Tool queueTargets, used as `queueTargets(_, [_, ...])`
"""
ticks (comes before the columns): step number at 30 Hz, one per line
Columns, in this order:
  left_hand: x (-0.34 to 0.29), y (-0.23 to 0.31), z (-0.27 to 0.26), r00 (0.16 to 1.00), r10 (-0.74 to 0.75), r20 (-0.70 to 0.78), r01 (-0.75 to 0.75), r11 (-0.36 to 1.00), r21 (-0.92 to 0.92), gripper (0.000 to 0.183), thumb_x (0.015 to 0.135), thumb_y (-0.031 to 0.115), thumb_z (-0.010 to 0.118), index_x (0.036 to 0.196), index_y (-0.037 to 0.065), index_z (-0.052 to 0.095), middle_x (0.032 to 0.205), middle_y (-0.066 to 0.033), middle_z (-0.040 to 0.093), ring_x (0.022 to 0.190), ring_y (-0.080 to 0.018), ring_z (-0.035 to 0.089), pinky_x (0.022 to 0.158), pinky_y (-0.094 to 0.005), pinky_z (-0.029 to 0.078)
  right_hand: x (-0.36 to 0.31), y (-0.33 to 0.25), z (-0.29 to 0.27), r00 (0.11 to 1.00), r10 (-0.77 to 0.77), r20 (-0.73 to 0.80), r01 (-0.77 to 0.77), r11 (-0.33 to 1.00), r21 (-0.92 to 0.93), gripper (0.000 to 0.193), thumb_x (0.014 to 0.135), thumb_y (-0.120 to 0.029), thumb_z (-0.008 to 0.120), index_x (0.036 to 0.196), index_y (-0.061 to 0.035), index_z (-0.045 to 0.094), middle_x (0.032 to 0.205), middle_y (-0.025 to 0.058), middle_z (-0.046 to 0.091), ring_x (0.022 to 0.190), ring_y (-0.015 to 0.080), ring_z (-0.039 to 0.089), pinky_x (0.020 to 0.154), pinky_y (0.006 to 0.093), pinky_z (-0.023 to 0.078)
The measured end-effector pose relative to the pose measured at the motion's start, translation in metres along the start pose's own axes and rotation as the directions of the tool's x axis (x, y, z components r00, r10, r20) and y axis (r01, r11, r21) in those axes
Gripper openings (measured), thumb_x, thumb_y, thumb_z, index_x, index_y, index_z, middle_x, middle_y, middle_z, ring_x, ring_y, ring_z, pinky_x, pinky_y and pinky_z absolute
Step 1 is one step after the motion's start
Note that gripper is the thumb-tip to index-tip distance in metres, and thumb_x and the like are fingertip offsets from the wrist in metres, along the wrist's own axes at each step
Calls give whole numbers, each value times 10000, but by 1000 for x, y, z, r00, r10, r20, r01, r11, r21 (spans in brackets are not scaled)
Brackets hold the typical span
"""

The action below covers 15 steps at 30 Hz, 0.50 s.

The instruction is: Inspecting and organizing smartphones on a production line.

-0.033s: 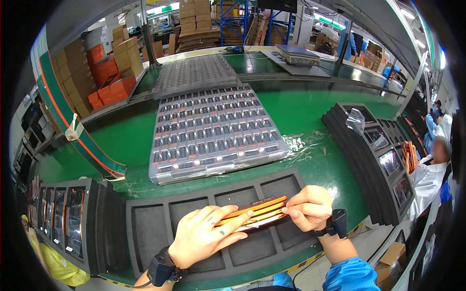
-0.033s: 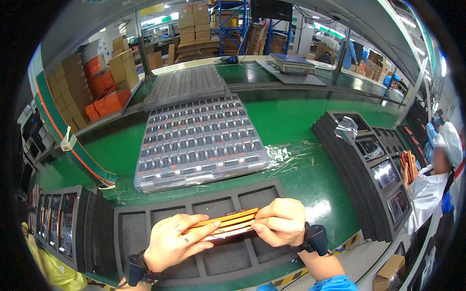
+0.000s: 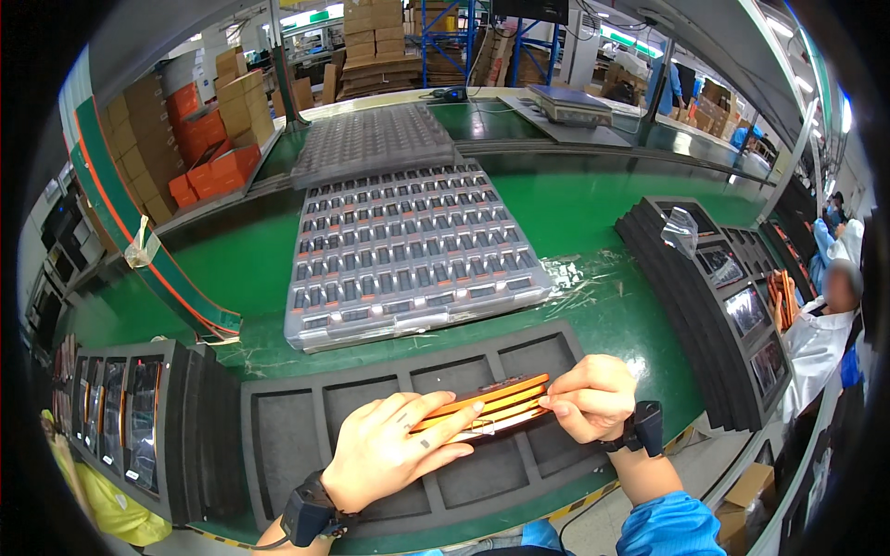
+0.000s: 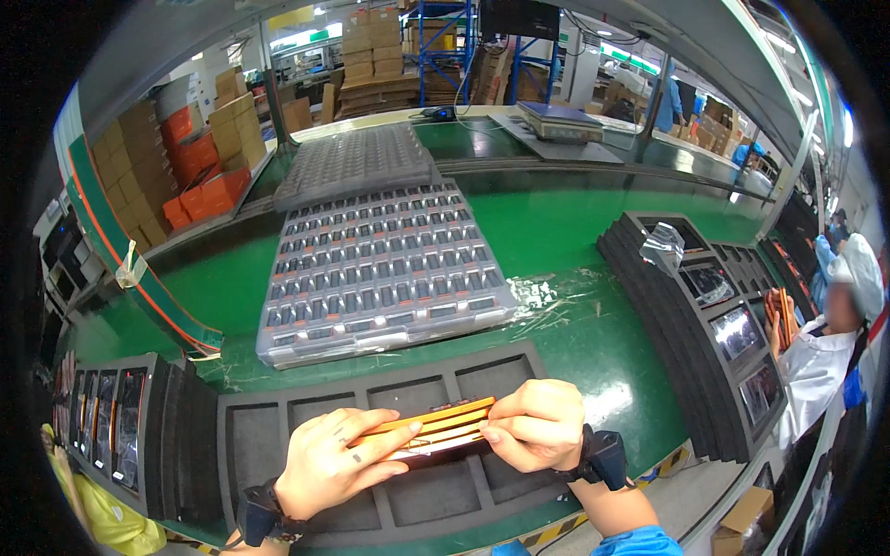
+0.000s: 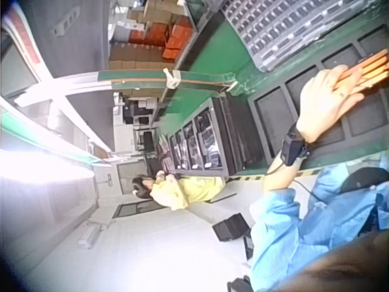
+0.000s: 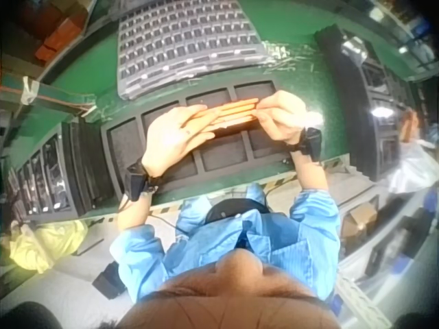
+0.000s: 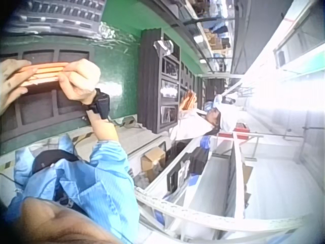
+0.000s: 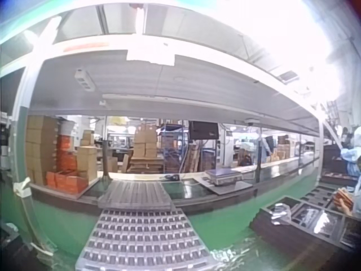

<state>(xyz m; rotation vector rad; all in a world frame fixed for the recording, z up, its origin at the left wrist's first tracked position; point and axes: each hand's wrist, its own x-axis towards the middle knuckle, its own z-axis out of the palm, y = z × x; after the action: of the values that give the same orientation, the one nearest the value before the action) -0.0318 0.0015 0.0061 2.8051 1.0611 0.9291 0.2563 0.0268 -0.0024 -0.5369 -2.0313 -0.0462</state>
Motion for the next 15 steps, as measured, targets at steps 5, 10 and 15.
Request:
queueTargets(5, [1, 0, 1, 1000, 15, -3, -15, 1000, -7, 496, 758, 347, 820, 1232, 228, 733, 1099, -4, 711, 876, -176, 685, 769, -320, 574, 0, -3, 0, 998, -10, 59, 11, 1000, -27, 46, 756, -61, 734, 714, -81, 736, 742, 28, 700, 584, 155, 627, 518, 284, 480])
queueTargets(10, [0, -1, 1, 1000, 15, -4, -15, 1000, -9, 494, 761, 331, 821, 1236, 226, 732, 1098, -6, 712, 871, -175, 686, 768, -320, 575, 4, -5, 5, 997, -55, 61, 56, 998, -19, 102, 744, -77, 775, 678, -67, 698, 729, 37, 693, 548, 149, 614, 482, 270, 472])
queueTargets(15, [0, -1, 2, 1000, 18, -13, -18, 1000, -16, 503, 766, 324, 820, 1249, 220, 725, 1097, -9, 712, 868, -173, 690, 762, -317, 574, 4, -3, 4, 994, -100, 42, 101, 994, -26, 111, 737, -70, 777, 667, -68, 691, 730, 37, 692, 529, 147, 606, 483, 256, 470])
